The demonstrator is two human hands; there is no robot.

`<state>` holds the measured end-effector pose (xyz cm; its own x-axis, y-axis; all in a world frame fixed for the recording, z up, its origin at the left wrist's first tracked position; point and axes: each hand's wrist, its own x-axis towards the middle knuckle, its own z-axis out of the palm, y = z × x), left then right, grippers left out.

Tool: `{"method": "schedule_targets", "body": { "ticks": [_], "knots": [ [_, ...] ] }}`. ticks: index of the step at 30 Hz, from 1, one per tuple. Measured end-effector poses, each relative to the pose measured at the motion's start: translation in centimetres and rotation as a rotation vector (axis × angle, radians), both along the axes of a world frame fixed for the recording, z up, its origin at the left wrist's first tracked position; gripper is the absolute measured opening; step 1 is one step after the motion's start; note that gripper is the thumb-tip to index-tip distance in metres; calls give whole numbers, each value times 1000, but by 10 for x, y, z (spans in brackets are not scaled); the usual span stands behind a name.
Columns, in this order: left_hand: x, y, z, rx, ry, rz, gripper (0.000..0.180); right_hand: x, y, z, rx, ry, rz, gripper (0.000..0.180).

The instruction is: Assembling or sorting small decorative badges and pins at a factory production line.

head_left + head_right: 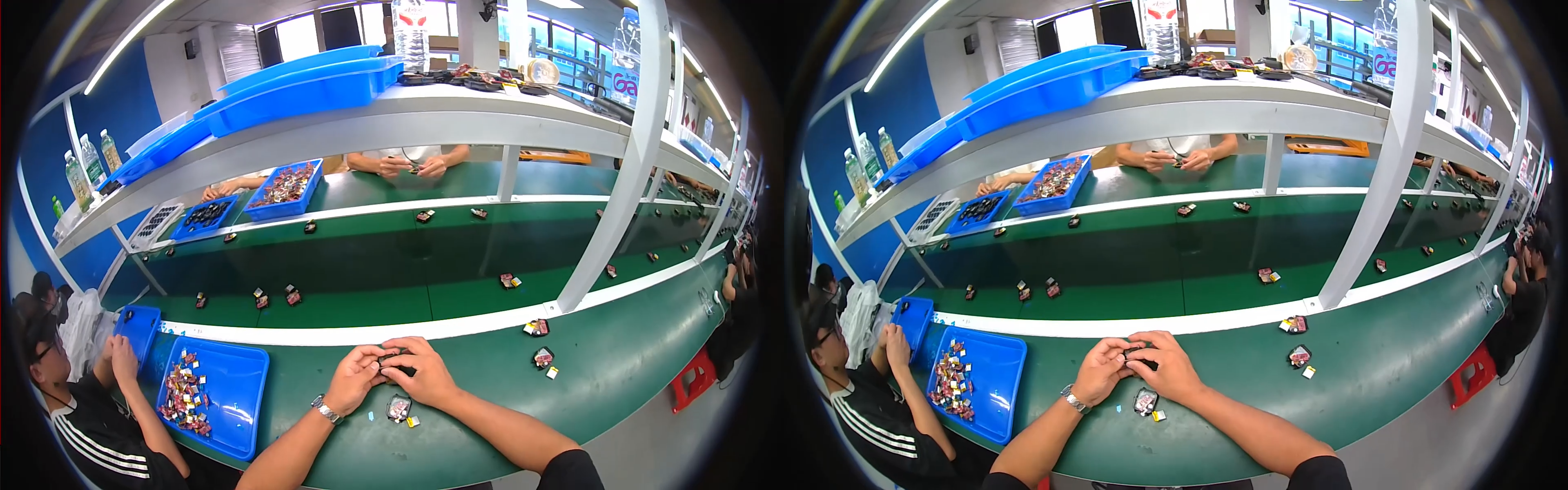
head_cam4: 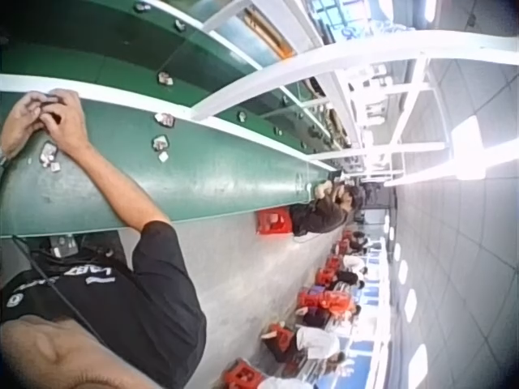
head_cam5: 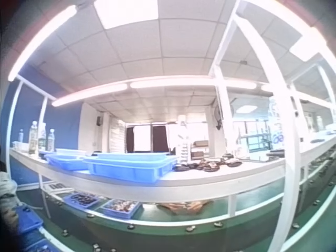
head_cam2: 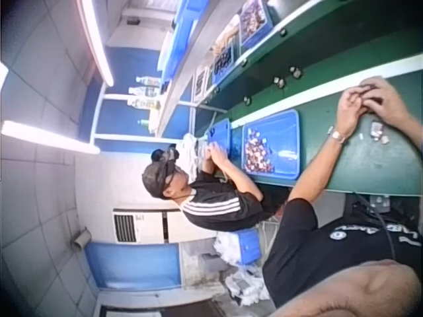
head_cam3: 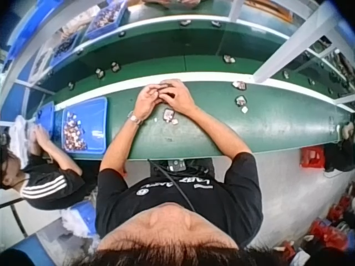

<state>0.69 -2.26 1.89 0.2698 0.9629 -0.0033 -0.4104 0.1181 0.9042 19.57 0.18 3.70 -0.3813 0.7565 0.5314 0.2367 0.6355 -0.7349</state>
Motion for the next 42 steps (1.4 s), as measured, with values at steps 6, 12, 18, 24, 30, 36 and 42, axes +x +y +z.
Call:
{"method": "schedule_targets", "body": {
  "ticks": [6, 12, 18, 24, 30, 36, 42],
  "knots": [
    [1, -2, 5, 7, -26, -16, 21, 0, -1, -3, -69, 13, -10, 14],
    [2, -2, 5, 17, -32, -14, 18, 0, 2, -9, -133, 70, 48, 16],
    [3, -1, 4, 11, -32, 11, 19, -1, 1, -8, -145, 49, 34, 18],
    [-2, 0, 1, 42, -82, -11, 18, 0, -5, 5, -36, -18, 48, 20],
    [-2, -2, -3, 29, -110, -22, 18, 1, -4, 3, 16, -25, 61, 23],
    [3, -2, 1, 42, -77, -9, 19, 3, -4, 0, 30, -47, 2, 23],
    [3, -2, 0, 3, -110, 23, 21, -2, -4, 10, 232, 10, -90, 23]
  ]
}}
